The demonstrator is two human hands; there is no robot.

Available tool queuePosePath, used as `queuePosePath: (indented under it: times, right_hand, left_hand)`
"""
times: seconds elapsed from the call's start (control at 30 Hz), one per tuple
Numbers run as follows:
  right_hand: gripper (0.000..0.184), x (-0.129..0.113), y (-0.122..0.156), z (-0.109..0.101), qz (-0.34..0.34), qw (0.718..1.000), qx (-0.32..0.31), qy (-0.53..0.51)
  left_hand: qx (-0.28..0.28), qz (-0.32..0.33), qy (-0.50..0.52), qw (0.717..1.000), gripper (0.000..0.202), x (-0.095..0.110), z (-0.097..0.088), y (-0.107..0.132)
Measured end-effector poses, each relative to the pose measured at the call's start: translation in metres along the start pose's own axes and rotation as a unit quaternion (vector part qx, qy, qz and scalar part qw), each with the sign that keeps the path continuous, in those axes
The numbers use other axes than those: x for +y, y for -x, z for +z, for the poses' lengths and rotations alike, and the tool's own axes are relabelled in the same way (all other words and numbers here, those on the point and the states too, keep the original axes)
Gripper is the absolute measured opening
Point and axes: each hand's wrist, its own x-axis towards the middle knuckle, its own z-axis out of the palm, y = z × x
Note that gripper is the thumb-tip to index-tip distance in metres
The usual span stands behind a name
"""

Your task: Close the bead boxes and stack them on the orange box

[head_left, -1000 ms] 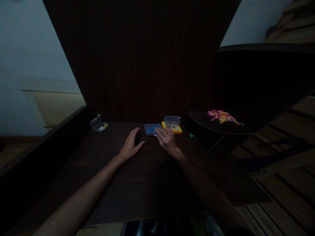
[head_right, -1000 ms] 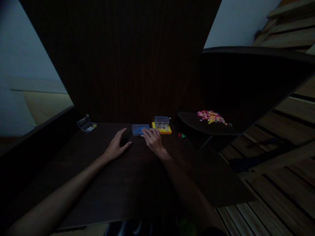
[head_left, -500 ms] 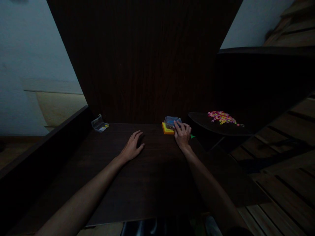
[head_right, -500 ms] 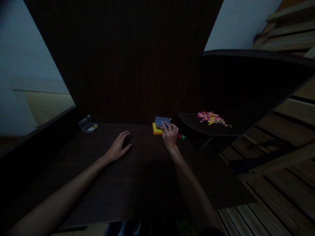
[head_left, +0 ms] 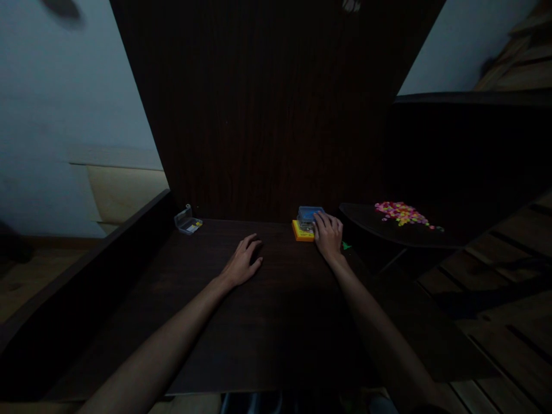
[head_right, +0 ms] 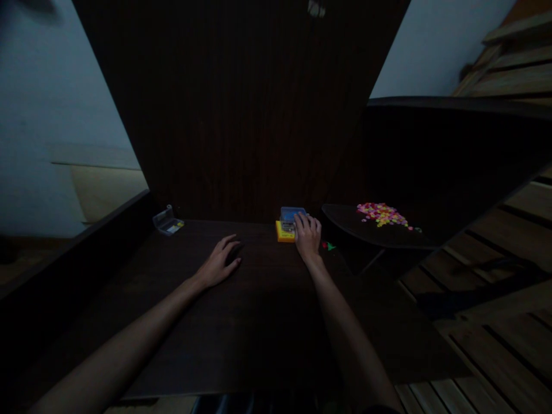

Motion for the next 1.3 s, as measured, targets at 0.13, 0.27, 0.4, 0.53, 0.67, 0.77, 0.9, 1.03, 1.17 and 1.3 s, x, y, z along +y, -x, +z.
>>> queuePosePath:
  times: [0.13, 0.27, 0.4, 0.53, 0.67, 0.77, 0.9, 1.03, 1.17, 1.3]
  right_hand:
    - [0.038, 0.002, -0.006, -0.001, -0.008, 1.0, -0.007, 0.021]
    - [0.039, 0.002, -0.009, -0.004, -0.015, 1.0, -0.017, 0.02]
    - [0.039, 0.002, -0.008, -0.006, -0.022, 0.999, -0.028, 0.021]
    - [0.041, 0.002, -0.01, -0.007, -0.034, 0.998, -0.039, 0.031]
    - [0.042, 0.002, -0.015, -0.01, -0.048, 0.996, -0.049, 0.051]
    - [0.044, 0.001, -0.018, -0.014, -0.054, 0.996, -0.05, 0.057]
    - [0.046, -0.002, -0.013, -0.022, -0.041, 0.997, -0.041, 0.048]
    - [0.038, -0.009, 0.003, -0.031, -0.013, 0.999, -0.018, 0.032]
    - [0.02, -0.024, 0.023, -0.036, -0.013, 1.0, -0.028, -0.005]
    - [0.021, -0.047, 0.041, -0.034, -0.023, 0.998, -0.028, -0.052]
  left_hand:
    - [-0.011, 0.0, -0.002, 1.0, 0.038, 0.0, 0.0, 0.0]
    - [-0.021, 0.002, -0.007, 1.0, 0.037, 0.0, 0.0, 0.0]
    - [-0.016, 0.006, -0.001, 1.0, 0.037, 0.0, -0.001, 0.001]
    - [-0.007, 0.008, 0.001, 1.0, 0.036, -0.001, 0.001, 0.001]
    - [-0.008, 0.008, -0.002, 1.0, 0.036, -0.002, 0.001, 0.001]
    - [-0.011, 0.007, -0.005, 1.0, 0.037, -0.001, 0.0, 0.0]
    - [-0.012, 0.005, -0.008, 1.0, 0.036, 0.0, -0.002, 0.0]
    - [-0.004, -0.001, -0.017, 1.0, 0.034, -0.001, -0.001, -0.001]
    - [0.017, -0.009, -0.029, 0.999, 0.032, -0.005, 0.0, -0.001]
    - [0.031, -0.021, -0.055, 0.998, 0.033, -0.013, -0.004, -0.002]
